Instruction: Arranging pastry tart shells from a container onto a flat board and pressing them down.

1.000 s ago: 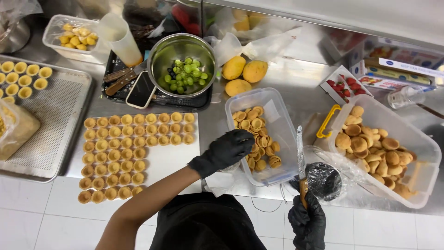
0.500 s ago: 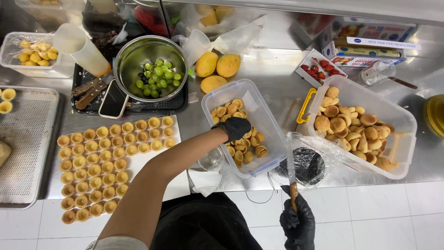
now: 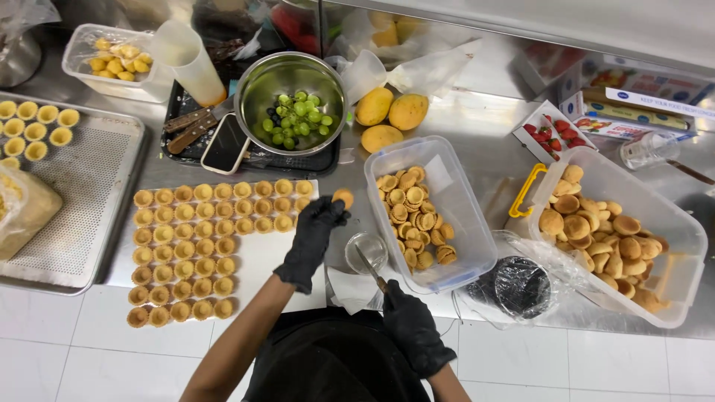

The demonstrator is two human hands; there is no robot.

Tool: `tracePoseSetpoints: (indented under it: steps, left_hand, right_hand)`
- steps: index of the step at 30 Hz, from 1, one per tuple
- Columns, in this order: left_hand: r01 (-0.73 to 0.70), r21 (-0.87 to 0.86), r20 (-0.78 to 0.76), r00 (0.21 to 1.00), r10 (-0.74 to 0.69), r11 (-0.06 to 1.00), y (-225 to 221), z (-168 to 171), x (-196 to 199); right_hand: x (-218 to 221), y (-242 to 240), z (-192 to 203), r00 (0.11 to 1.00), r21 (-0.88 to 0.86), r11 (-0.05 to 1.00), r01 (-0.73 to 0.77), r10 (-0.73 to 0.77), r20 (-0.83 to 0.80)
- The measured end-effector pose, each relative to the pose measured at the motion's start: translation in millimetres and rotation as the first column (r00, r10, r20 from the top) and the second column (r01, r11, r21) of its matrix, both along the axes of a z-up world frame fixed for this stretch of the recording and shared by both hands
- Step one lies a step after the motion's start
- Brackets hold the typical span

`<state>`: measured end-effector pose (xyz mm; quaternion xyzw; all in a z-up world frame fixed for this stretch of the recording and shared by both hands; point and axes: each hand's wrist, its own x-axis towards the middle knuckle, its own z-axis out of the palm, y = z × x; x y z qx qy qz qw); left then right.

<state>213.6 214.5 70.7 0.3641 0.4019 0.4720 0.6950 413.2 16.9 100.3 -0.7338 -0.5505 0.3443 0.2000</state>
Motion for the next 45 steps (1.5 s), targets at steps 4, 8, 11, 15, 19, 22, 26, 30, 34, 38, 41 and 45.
tracePoseSetpoints:
  steps: [4, 8, 11, 15, 19, 22, 26, 30, 34, 38, 41, 45]
  left_hand:
    - [-0.025, -0.295, 0.198, 0.976, 0.086, 0.955, -56.0, -67.8, -17.8]
    - [-0.016, -0.348, 0.283, 0.951, 0.121, 0.937, -79.8, -109.2, -17.6]
    - [-0.001, -0.336, 0.282, 0.954, 0.102, 0.942, -74.2, -87.6, -16.4]
    - [-0.003, -0.311, 0.226, 0.971, 0.077, 0.95, -75.0, -107.3, -8.6]
    - [-0.093, -0.29, 0.231, 0.959, 0.164, 0.953, -77.8, -132.0, 2.2]
    - [-0.087, -0.316, 0.272, 0.945, 0.179, 0.945, -79.4, -97.7, -0.2]
    - [-0.004, -0.288, 0.247, 0.966, 0.078, 0.958, -80.4, -86.1, -8.3]
    - [0.114, -0.245, 0.1, 0.991, -0.092, 0.963, -83.3, -80.7, -10.2]
    - [0.162, -0.373, 0.161, 0.981, -0.108, 0.914, -89.2, -84.4, -0.7]
    - [0.211, -0.413, 0.169, 0.974, -0.153, 0.886, -91.4, -56.4, 2.9]
    - [0.188, -0.336, 0.13, 0.98, -0.152, 0.923, -98.3, -74.6, 5.0]
    - [0.126, -0.328, 0.147, 0.986, -0.081, 0.936, -103.4, -82.5, 8.7]
  right_hand:
    - [-20.0, 38.1, -14.5, 0.97, -0.104, 0.983, -0.151, 0.168, 0.176]
    - [-11.4, 44.9, -54.8, 0.95, -0.086, 0.978, -0.189, 0.205, 0.238]
    - [-3.3, 41.1, -40.6, 0.98, 0.182, 0.963, -0.198, 0.189, 0.066]
    - [3.9, 20.8, -28.2, 0.994, 0.141, 0.986, -0.092, 0.1, -0.052]
    - [14.0, -3.5, 3.8, 0.997, -0.035, 0.998, 0.046, -0.049, -0.068]
    - [34.3, -29.0, 5.9, 0.963, -0.154, 0.97, 0.187, -0.212, -0.169]
    - [59.9, -55.4, 13.4, 0.823, -0.244, 0.905, 0.349, -0.421, -0.381]
    - [68.3, -67.8, 34.9, 0.674, -0.424, 0.787, 0.449, -0.609, -0.418]
    - [64.4, -79.0, 14.8, 0.442, -0.514, 0.711, 0.479, -0.702, -0.559]
    - [45.0, -82.2, 7.6, 0.355, -0.571, 0.676, 0.467, -0.734, -0.579]
    - [41.5, -94.3, -30.1, 0.404, -0.514, 0.685, 0.517, -0.724, -0.559]
    - [32.8, -97.5, -42.2, 0.404, -0.427, 0.703, 0.568, -0.691, -0.599]
